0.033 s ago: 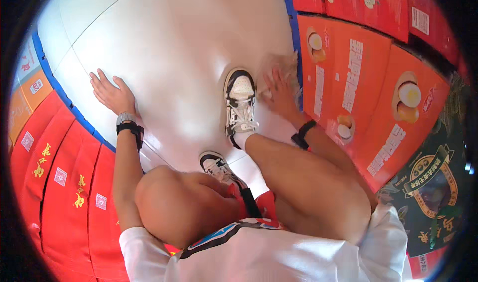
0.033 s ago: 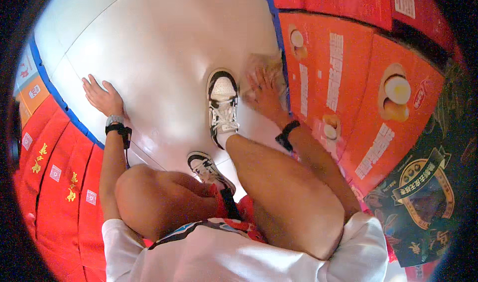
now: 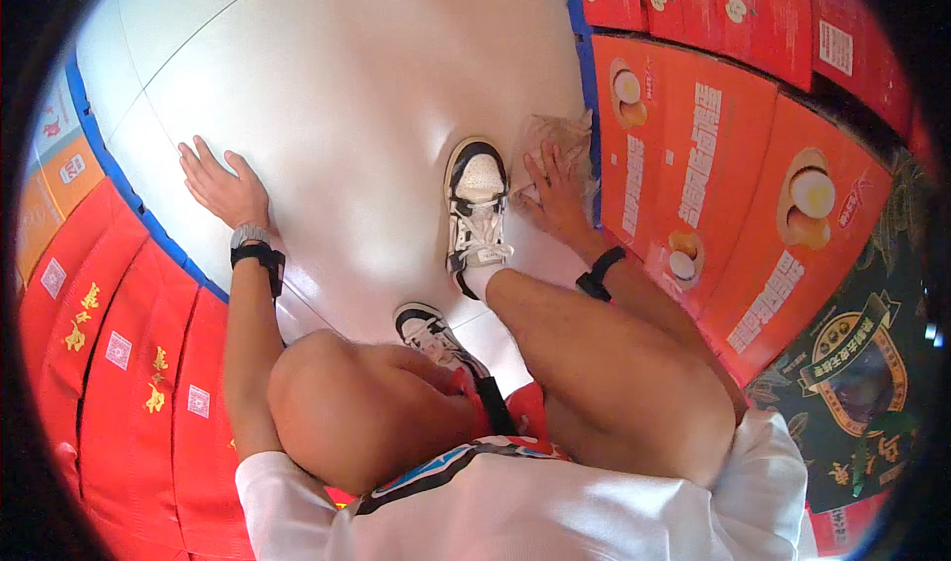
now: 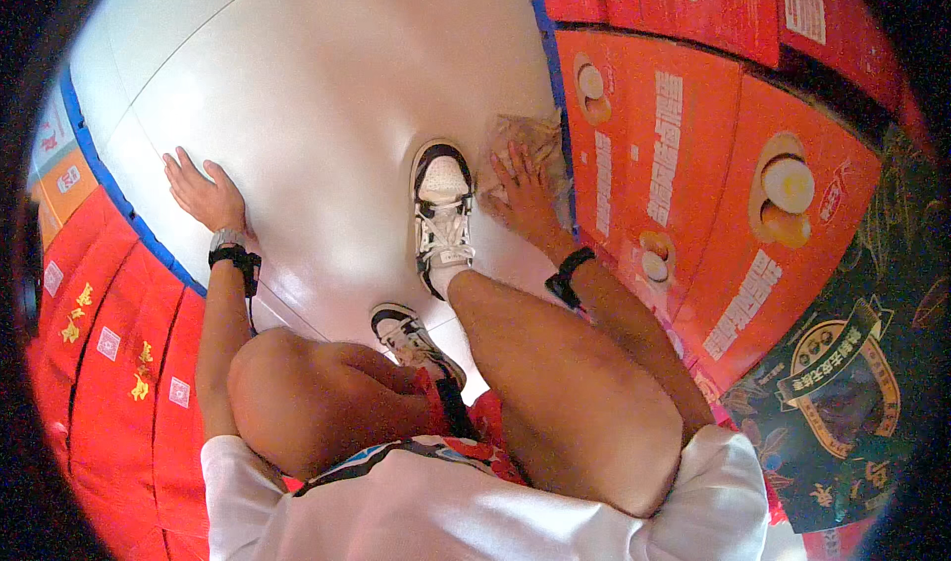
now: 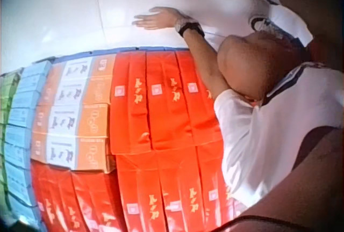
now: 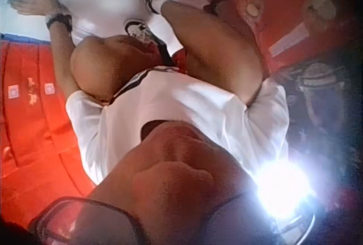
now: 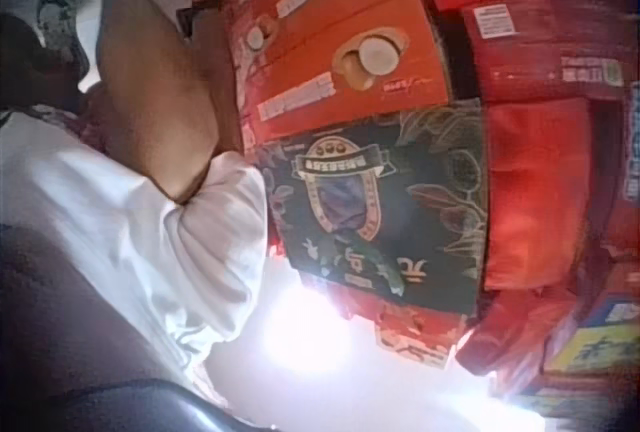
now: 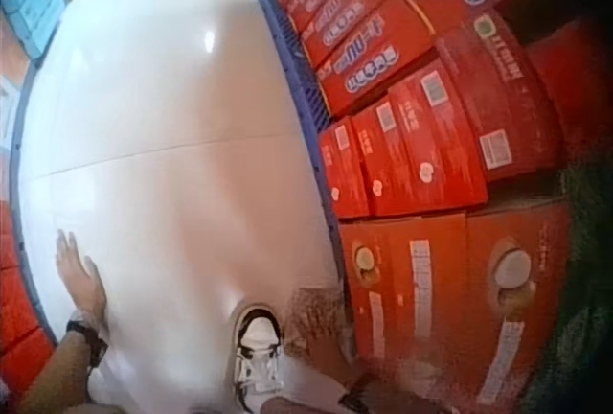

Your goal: The person cleans the white tiled floor by hand using a grey cloth, wiping in circular and back-and-forth motions between stacks of boxed goods.

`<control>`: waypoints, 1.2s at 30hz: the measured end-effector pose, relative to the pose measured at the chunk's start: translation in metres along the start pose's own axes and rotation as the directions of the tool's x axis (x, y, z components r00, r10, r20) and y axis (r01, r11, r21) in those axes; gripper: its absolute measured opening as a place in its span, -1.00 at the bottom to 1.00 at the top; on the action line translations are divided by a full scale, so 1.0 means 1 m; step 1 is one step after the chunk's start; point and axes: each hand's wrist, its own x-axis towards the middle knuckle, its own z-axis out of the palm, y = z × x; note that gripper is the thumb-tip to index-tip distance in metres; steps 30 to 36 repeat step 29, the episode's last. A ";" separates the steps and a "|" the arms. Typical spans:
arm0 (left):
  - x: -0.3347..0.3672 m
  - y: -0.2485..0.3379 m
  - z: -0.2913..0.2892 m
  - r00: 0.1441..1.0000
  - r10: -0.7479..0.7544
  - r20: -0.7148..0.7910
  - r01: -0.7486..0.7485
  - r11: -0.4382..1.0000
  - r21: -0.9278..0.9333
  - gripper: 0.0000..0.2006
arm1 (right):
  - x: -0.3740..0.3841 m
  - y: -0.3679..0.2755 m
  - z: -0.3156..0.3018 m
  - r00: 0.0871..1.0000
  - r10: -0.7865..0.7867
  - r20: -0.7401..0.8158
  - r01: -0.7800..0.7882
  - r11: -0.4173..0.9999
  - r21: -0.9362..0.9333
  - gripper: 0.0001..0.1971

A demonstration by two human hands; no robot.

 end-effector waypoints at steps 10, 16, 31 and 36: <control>0.006 0.013 0.002 0.999 -0.038 0.006 0.038 0.997 -0.067 -0.32 | 0.027 0.029 -0.036 0.986 -0.126 0.110 0.136 0.987 -0.082 -0.10; 0.010 0.014 -0.002 0.998 -0.052 0.031 0.054 0.996 -0.069 -0.32 | 0.112 0.027 -0.078 0.976 -0.167 0.138 0.184 0.976 -0.116 -0.16; 0.016 0.019 0.011 0.999 -0.032 0.039 0.034 0.999 -0.029 -0.27 | 0.192 0.021 -0.085 0.979 -0.199 -0.041 0.184 0.953 -0.241 -0.14; 0.016 0.019 0.011 0.999 -0.032 0.039 0.034 0.999 -0.029 -0.27 | 0.192 0.021 -0.085 0.979 -0.199 -0.041 0.184 0.953 -0.241 -0.14</control>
